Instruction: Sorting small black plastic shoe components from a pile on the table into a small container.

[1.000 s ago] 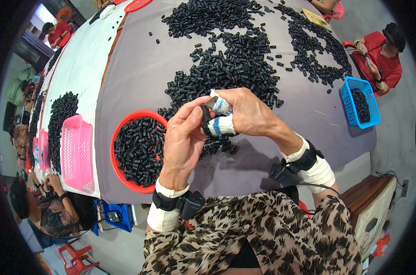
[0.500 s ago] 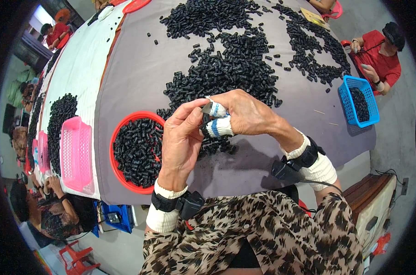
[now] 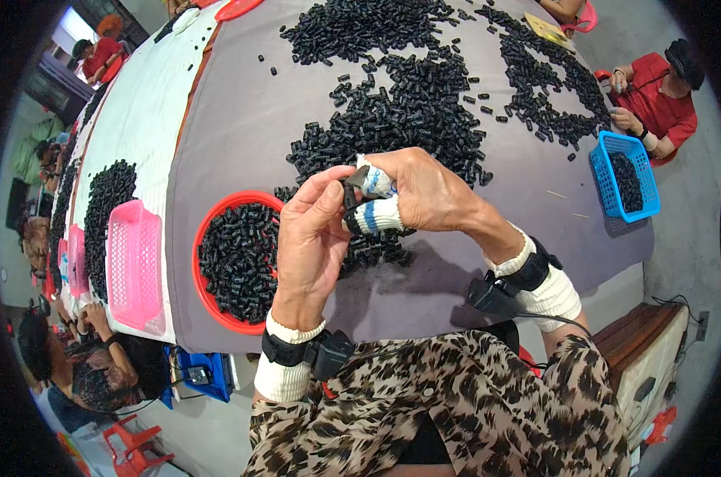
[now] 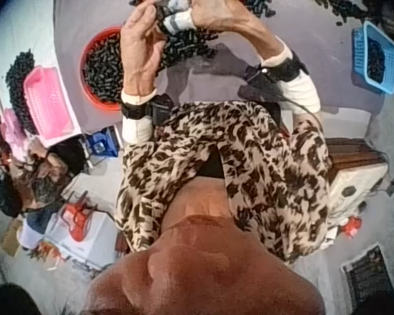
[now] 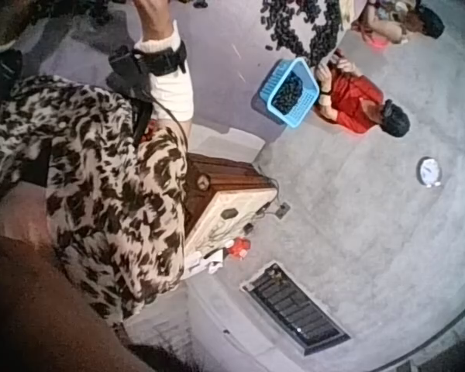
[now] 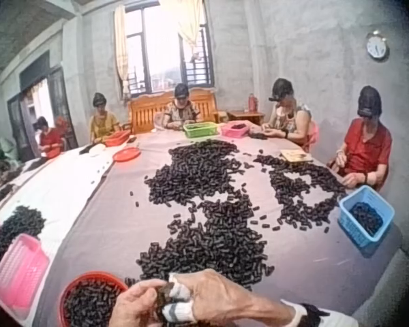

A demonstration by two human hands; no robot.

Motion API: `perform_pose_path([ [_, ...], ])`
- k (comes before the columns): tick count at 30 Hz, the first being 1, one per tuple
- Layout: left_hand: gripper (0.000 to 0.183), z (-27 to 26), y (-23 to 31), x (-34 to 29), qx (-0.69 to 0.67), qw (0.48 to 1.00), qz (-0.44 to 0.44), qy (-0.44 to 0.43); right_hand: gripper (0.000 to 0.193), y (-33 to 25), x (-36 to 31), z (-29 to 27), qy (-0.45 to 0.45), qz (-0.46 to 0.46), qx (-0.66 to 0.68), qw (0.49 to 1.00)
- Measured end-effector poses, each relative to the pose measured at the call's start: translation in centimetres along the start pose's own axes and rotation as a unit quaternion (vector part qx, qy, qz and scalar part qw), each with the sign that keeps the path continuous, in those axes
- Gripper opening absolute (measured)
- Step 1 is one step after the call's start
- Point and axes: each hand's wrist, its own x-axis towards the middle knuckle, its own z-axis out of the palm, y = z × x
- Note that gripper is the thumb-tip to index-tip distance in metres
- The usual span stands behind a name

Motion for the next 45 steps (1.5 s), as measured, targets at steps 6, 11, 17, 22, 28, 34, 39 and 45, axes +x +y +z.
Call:
perform_pose_path([
  [6,0.022,-0.4,-0.3,-0.1,-0.006,1.0,0.003,-0.02,0.033,0.0,-0.2,-0.1,-0.013,0.002,-0.008,1.0],
  [11,0.022,0.2,-0.3,0.0,0.011,1.0,-0.003,0.001,0.032,0.4,-0.2,0.0,-0.021,0.002,-0.012,1.0],
  [17,0.021,-0.3,0.2,-0.1,0.029,0.999,0.003,0.017,0.031,1.0,0.0,0.5,-0.014,-0.048,-0.01,0.999],
  [22,0.022,-4.4,3.3,-1.4,0.233,0.954,0.113,0.151,0.025,1.1,-0.4,-0.9,0.013,0.005,-0.018,1.0],
  [28,0.024,-10.7,4.7,-4.4,0.45,0.831,0.155,0.288,0.027,2.6,-1.3,-2.5,0.043,0.046,0.0,0.998],
  [34,0.018,-8.4,0.7,-1.3,0.579,0.786,0.154,0.153,0.028,2.8,-1.6,-2.4,0.03,0.074,-0.031,0.996],
  [39,0.02,-5.9,-4.2,2.6,0.651,0.738,0.165,0.067,0.029,2.9,-2.5,-3.0,0.029,0.129,-0.03,0.991],
  [45,0.016,-6.2,-6.3,4.5,0.754,0.626,0.189,0.059,0.033,4.1,-3.3,-3.4,0.038,0.138,-0.016,0.99],
])
